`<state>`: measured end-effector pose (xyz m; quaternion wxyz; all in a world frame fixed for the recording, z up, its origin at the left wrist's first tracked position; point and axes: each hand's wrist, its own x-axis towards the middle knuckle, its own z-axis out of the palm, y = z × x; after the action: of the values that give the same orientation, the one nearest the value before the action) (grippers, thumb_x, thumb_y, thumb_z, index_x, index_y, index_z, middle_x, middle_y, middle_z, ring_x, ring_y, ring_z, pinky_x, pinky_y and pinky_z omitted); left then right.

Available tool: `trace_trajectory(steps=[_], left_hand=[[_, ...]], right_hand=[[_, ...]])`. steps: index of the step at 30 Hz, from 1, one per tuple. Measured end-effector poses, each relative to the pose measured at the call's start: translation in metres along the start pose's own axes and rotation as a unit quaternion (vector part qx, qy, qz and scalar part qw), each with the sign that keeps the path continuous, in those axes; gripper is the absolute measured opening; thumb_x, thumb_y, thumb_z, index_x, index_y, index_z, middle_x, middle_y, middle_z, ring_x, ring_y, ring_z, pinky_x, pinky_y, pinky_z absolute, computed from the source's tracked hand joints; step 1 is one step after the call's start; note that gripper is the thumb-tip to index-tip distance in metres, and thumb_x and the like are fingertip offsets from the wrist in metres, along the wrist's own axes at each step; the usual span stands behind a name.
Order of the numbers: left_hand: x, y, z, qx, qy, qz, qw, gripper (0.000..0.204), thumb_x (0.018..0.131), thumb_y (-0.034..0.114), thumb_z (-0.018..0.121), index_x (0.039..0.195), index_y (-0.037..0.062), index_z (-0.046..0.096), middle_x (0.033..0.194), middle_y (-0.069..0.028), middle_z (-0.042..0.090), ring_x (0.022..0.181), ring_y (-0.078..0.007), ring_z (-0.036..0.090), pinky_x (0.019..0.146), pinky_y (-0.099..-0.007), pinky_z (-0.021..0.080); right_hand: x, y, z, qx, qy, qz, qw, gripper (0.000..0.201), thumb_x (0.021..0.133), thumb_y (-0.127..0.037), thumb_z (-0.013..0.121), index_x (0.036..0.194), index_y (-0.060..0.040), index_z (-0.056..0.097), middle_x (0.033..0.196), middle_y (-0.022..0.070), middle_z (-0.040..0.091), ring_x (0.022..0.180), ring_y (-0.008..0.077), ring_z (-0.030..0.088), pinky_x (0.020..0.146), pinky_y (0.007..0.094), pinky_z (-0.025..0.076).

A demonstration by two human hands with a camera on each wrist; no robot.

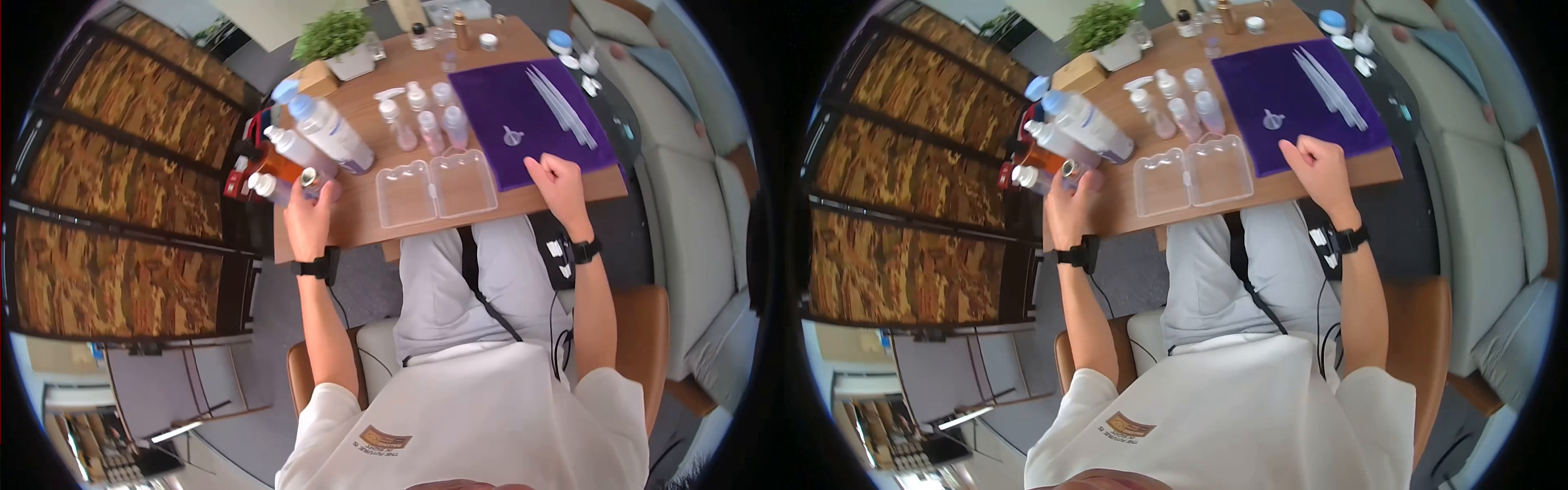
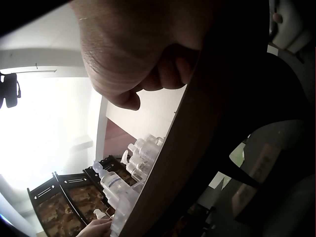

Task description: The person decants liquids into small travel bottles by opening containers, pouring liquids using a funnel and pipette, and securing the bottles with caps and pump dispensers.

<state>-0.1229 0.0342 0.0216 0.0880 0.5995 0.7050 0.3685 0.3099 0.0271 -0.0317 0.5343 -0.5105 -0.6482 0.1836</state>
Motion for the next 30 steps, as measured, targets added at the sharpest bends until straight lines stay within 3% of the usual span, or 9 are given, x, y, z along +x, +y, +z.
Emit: trace_trajectory(steps=[5,8,11,12,14,17,19,23,30], left_hand=[[0.005,-0.016,0.011,0.063,0.064,0.046,0.995,0.056,0.092,0.037,0.079,0.129,-0.0028,0.067,0.076,-0.0214,0.073,0.073,-0.0369,0.075,0.067,-0.0446,0.055],[0.009,-0.029,0.017,0.028,0.080,0.074,0.994,0.057,0.090,0.036,0.081,0.128,-0.0037,0.068,0.070,-0.0169,0.072,0.064,-0.0302,0.072,0.064,-0.0406,0.053],[-0.007,0.011,-0.002,0.040,0.032,0.008,0.999,0.057,0.089,0.035,0.083,0.127,-0.0052,0.068,0.063,-0.0115,0.068,0.055,-0.0186,0.063,0.060,-0.0352,0.050],[-0.011,0.020,-0.007,0.047,0.041,0.028,0.998,0.055,0.087,0.029,0.086,0.126,-0.0055,0.068,0.055,-0.0045,0.057,0.052,-0.0098,0.048,0.055,-0.0306,0.044],[-0.018,0.035,-0.013,-0.010,0.026,0.026,0.999,0.051,0.085,0.022,0.088,0.125,-0.0036,0.069,0.059,-0.0001,0.053,0.054,-0.0077,0.041,0.054,-0.0279,0.039],[-0.023,0.052,-0.008,-0.173,-0.056,0.039,0.983,0.049,0.082,0.018,0.090,0.124,0.0000,0.071,0.076,0.0005,0.059,0.064,-0.0073,0.041,0.060,-0.0251,0.037],[-0.018,0.057,0.008,-0.223,-0.120,0.095,0.963,0.049,0.080,0.019,0.090,0.123,0.0017,0.072,0.085,0.0005,0.059,0.070,-0.0088,0.041,0.064,-0.0252,0.038],[-0.015,0.094,0.034,-0.132,-0.182,0.207,0.952,0.052,0.077,0.023,0.093,0.121,0.0039,0.073,0.089,-0.0003,0.053,0.077,-0.0128,0.044,0.069,-0.0282,0.040],[-0.018,0.121,0.071,-0.129,-0.233,0.230,0.936,0.053,0.077,0.025,0.093,0.122,0.0055,0.074,0.089,0.0008,0.052,0.078,-0.0133,0.044,0.071,-0.0284,0.040]], right_hand=[[-0.002,0.000,-0.001,0.007,0.004,0.004,1.000,0.052,0.096,-0.011,0.077,0.069,-0.0032,0.033,0.064,0.0017,0.025,0.062,0.0106,0.024,0.052,0.0334,0.022],[-0.002,0.000,-0.001,0.012,0.002,-0.006,1.000,0.053,0.096,-0.010,0.077,0.069,-0.0035,0.032,0.064,0.0015,0.024,0.061,0.0110,0.023,0.052,0.0334,0.021],[-0.003,0.001,-0.001,0.029,-0.001,-0.007,1.000,0.054,0.095,-0.010,0.077,0.069,-0.0039,0.031,0.064,0.0013,0.024,0.061,0.0111,0.023,0.052,0.0333,0.021],[-0.002,0.001,-0.001,0.022,0.004,-0.014,1.000,0.054,0.095,-0.009,0.077,0.069,-0.0040,0.031,0.064,0.0011,0.024,0.061,0.0110,0.023,0.052,0.0332,0.021],[-0.003,0.000,-0.001,0.012,0.005,-0.028,1.000,0.053,0.095,-0.009,0.077,0.068,-0.0042,0.031,0.064,0.0009,0.024,0.061,0.0107,0.023,0.052,0.0331,0.021],[-0.004,0.001,0.000,0.013,-0.005,-0.014,1.000,0.054,0.095,-0.008,0.078,0.068,-0.0041,0.031,0.063,0.0008,0.024,0.061,0.0103,0.023,0.052,0.0332,0.020],[-0.004,0.001,0.001,0.022,-0.011,-0.007,1.000,0.054,0.095,-0.008,0.078,0.068,-0.0040,0.032,0.063,0.0006,0.024,0.061,0.0101,0.023,0.052,0.0331,0.020],[-0.003,0.001,-0.001,0.027,-0.013,-0.016,0.999,0.054,0.094,-0.008,0.078,0.068,-0.0040,0.031,0.063,0.0001,0.024,0.061,0.0099,0.023,0.052,0.0330,0.020],[-0.003,-0.001,0.000,0.023,-0.004,-0.009,1.000,0.055,0.094,-0.009,0.079,0.067,-0.0040,0.031,0.062,0.0005,0.025,0.060,0.0102,0.023,0.051,0.0333,0.020]])
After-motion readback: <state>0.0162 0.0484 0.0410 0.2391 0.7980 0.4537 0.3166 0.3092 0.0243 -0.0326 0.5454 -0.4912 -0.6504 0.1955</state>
